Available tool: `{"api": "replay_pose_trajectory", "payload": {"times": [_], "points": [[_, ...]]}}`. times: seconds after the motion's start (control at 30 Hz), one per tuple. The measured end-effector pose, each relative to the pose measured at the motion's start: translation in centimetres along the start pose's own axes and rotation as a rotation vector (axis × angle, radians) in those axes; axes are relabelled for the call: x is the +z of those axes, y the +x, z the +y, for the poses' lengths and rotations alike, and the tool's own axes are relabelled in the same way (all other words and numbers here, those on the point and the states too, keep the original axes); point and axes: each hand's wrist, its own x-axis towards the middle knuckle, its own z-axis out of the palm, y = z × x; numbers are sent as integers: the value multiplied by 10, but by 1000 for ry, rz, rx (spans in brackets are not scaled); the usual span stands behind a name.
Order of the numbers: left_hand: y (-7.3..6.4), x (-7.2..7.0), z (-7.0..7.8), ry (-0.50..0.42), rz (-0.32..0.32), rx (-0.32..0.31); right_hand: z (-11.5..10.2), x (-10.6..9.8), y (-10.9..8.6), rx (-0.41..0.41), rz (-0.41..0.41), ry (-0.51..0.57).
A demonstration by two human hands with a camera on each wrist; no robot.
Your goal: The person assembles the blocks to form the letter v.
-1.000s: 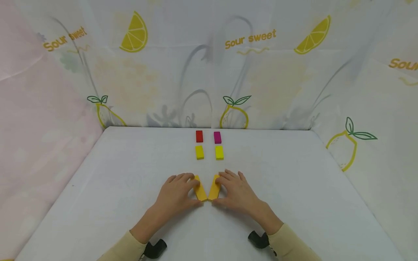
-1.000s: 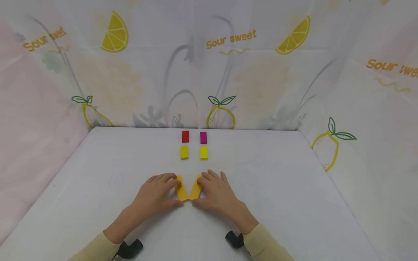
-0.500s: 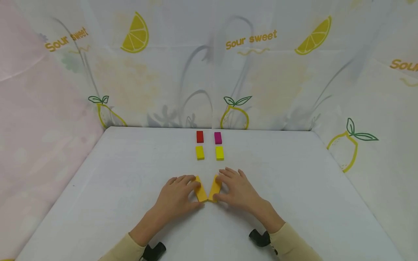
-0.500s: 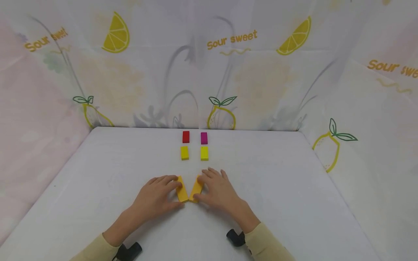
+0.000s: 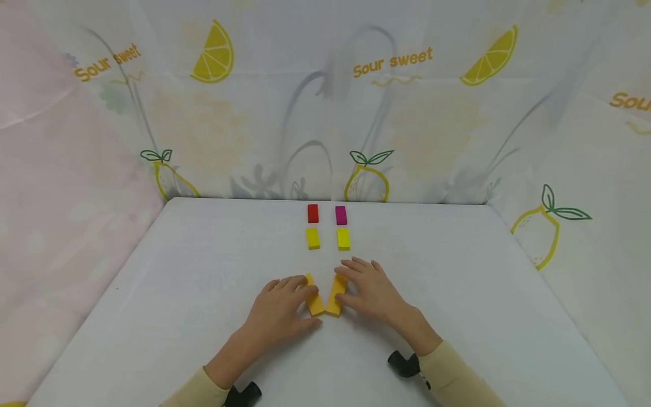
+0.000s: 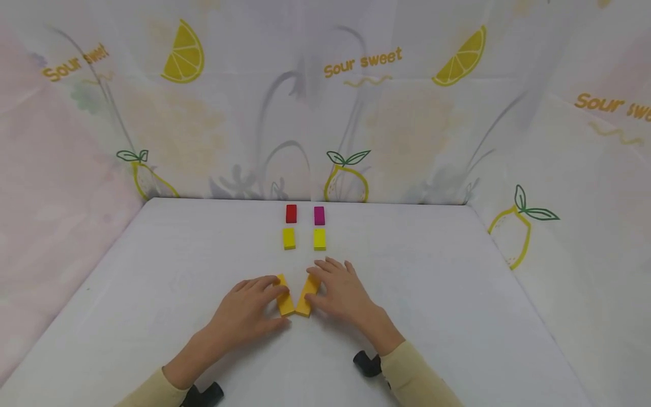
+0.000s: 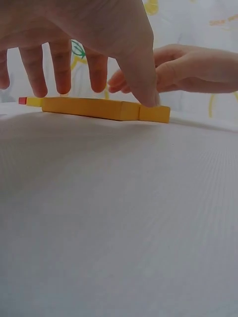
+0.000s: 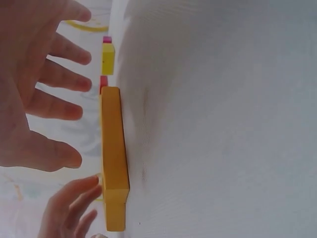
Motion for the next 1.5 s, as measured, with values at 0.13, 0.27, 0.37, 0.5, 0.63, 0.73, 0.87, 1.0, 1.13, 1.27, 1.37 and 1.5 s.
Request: {"api": "replay_pose_trajectory", "payload": {"times": [0.13,0.27,0.37,0.5,0.63,0.73,0.87,1.0,1.13,1.27,1.37,1.5], "points": [[-1,0,2,6,-11,-2,3,-2,4,8,-2,-29],[-3,-1,5,18,-27,0,6,-3,7,22,3,-69],[-4,-2,8,27,-42,4,7,-6,8,26,10,-71],[-5,-2,12,47,-57,8,8,-9,9,17,28,-67],[-6,0,15,57,-85,-1,9,-12,14,3,46,-80],[-7,1,17,50,-99,-12,10,-14,20,0,58,-99],[-10,4,20,51,-96,-7,10,-16,28,19,56,-117],[-13,6,24,52,-110,-10,12,-15,34,39,43,-112],[-16,8,28,61,-121,-24,16,-15,40,41,41,-111],[-18,10,30,79,-117,-34,21,-17,47,45,50,-126],[-19,10,32,85,-121,-38,23,-18,50,51,57,-133],[-20,9,34,99,-118,-39,26,-20,54,58,56,-136]]}}
